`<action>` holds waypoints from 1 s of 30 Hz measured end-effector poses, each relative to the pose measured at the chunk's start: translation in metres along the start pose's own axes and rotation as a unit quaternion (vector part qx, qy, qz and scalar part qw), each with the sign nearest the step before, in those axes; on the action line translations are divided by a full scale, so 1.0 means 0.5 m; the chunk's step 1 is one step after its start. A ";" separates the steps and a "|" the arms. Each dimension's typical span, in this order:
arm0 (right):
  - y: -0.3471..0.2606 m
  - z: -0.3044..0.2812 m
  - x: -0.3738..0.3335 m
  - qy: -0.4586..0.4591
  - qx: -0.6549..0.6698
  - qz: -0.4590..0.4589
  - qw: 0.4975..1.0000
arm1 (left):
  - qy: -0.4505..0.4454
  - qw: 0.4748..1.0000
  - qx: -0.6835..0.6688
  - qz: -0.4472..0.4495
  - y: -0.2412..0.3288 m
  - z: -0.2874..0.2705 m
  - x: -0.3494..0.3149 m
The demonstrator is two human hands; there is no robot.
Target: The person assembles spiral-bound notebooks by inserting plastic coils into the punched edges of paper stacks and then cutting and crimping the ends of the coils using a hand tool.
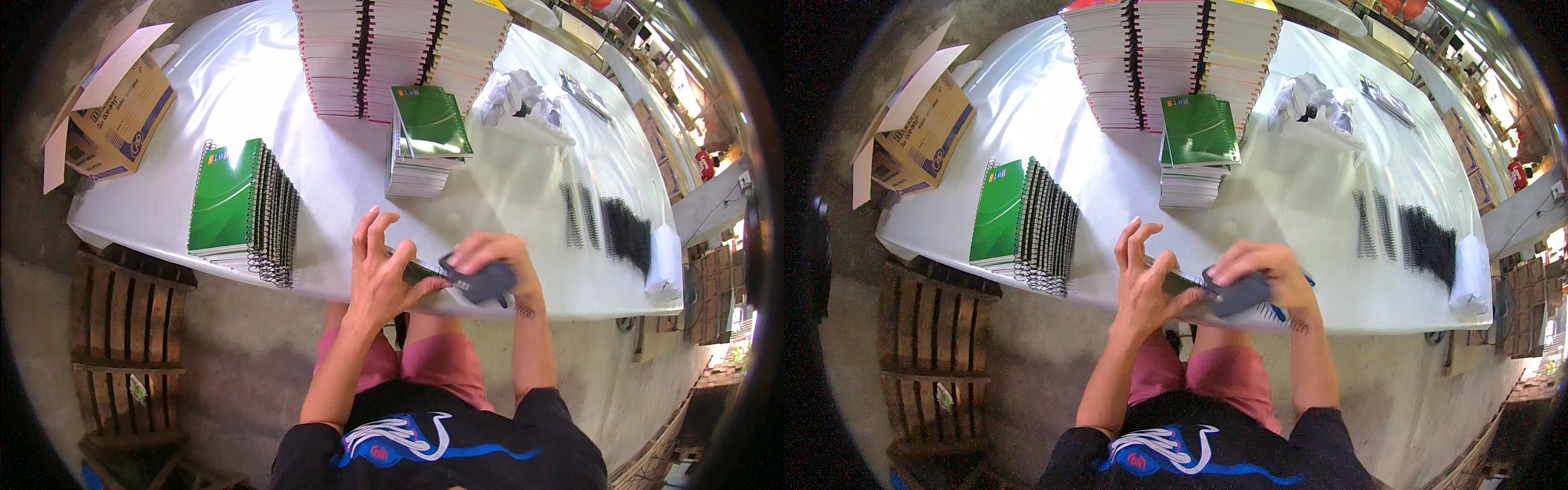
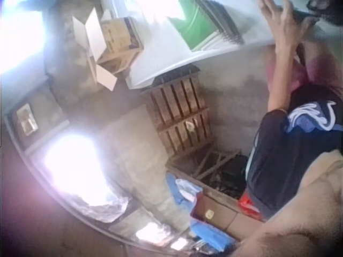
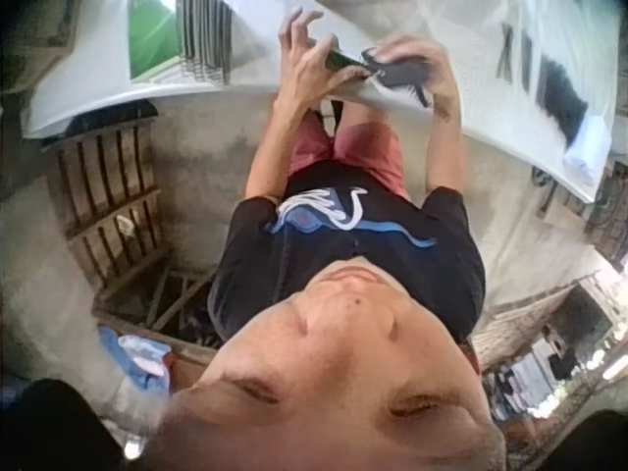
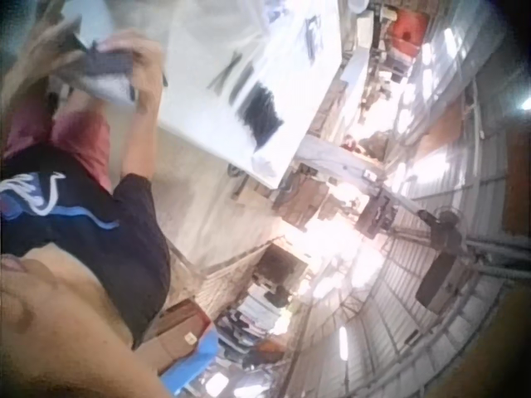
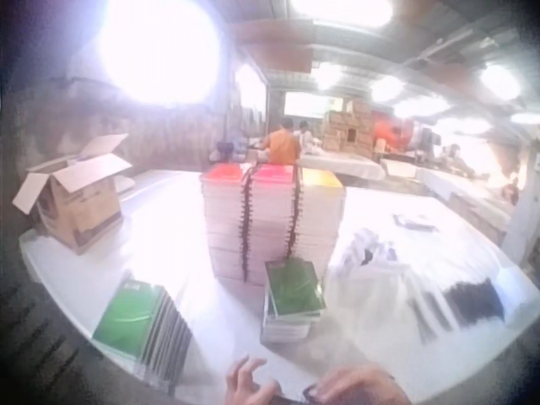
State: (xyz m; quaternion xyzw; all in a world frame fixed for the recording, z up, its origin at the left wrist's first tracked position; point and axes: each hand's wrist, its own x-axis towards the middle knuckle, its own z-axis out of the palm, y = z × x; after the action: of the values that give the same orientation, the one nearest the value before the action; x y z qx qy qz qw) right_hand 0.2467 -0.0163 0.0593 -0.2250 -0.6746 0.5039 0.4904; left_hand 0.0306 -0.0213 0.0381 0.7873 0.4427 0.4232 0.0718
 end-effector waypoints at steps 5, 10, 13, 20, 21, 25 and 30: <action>-0.025 0.001 0.030 -0.057 -0.107 0.025 0.992 | 0.006 1.000 0.015 -0.001 -0.011 0.000 0.000; -0.007 -0.011 0.033 0.003 -0.047 -0.003 0.999 | 0.041 0.997 -0.062 -0.020 -0.018 0.004 0.009; 0.006 0.006 0.045 -0.015 -0.143 0.099 0.985 | 0.041 0.992 -0.107 -0.046 -0.028 0.009 0.009; 0.002 0.035 0.065 0.001 -0.198 0.087 0.976 | 0.044 0.959 -0.232 -0.155 -0.075 0.054 -0.008; 0.008 0.026 0.070 0.045 -0.191 0.115 0.974 | 0.053 0.957 -0.251 -0.138 -0.081 0.060 -0.004; 0.015 0.034 0.083 -0.017 -0.191 0.098 0.977 | 0.047 0.948 -0.284 -0.134 -0.091 0.065 -0.002; -0.011 0.049 0.110 -0.029 -0.010 0.014 0.999 | 0.027 0.950 -0.279 -0.137 -0.088 0.061 -0.002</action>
State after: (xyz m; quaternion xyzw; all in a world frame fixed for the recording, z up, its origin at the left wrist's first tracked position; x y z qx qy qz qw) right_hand 0.2032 0.0142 0.0879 -0.2245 -0.6901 0.5105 0.4613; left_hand 0.0247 0.0125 -0.0033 0.6562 0.4122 0.5367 0.3340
